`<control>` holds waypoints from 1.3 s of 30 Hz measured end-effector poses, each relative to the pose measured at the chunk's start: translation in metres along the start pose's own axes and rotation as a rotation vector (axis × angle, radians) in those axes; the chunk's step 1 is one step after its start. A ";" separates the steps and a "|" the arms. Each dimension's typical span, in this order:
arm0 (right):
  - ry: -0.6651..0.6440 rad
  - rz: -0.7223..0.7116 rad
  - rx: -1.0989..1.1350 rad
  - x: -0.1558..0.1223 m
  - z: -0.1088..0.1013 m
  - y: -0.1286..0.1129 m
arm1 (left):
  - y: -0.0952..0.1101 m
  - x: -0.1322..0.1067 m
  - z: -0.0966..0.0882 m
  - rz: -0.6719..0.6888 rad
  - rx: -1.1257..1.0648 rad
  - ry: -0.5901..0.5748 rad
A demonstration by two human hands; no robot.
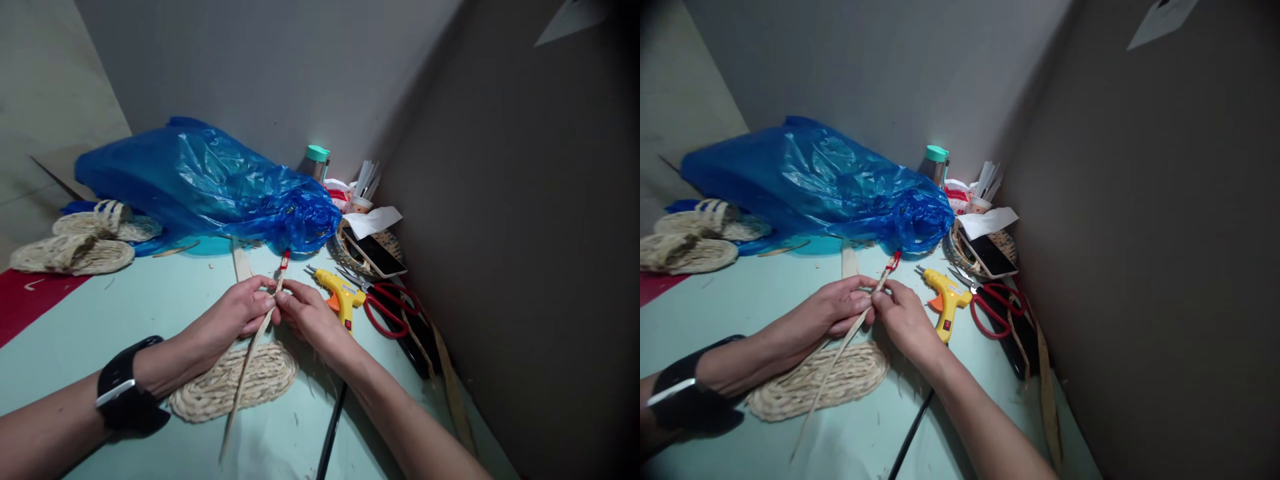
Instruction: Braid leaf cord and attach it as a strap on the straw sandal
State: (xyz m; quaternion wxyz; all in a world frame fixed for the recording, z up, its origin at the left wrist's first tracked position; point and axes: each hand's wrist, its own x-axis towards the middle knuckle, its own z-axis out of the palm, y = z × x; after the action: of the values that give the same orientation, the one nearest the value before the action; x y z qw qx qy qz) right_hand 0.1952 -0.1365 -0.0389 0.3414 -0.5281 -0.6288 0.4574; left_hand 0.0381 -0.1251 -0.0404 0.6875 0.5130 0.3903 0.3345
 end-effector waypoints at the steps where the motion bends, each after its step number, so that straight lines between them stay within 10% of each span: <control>1: 0.004 -0.001 0.004 0.000 0.000 0.001 | 0.000 -0.002 0.001 0.008 0.032 0.010; 12: 0.157 -0.028 -0.041 -0.009 0.002 -0.004 | 0.026 -0.007 -0.007 0.259 0.819 0.143; 20: 0.066 0.077 0.319 -0.010 0.003 0.000 | 0.009 -0.035 0.022 0.491 1.124 0.081; 27: 0.059 0.136 0.478 -0.012 0.002 -0.009 | 0.028 -0.013 -0.001 0.293 0.510 0.222; 34: 0.028 0.091 0.291 -0.013 0.007 -0.007 | 0.011 0.006 -0.005 -0.011 0.143 -0.098; 39: 0.043 -0.010 -0.063 -0.014 0.002 -0.009 | 0.010 0.005 -0.004 -0.141 0.021 -0.114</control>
State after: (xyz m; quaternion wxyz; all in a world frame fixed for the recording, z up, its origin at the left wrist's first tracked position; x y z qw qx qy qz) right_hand 0.1925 -0.1505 -0.0304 0.3403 -0.5451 -0.6379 0.4244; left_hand 0.0362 -0.1170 -0.0328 0.7248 0.5098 0.3892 0.2515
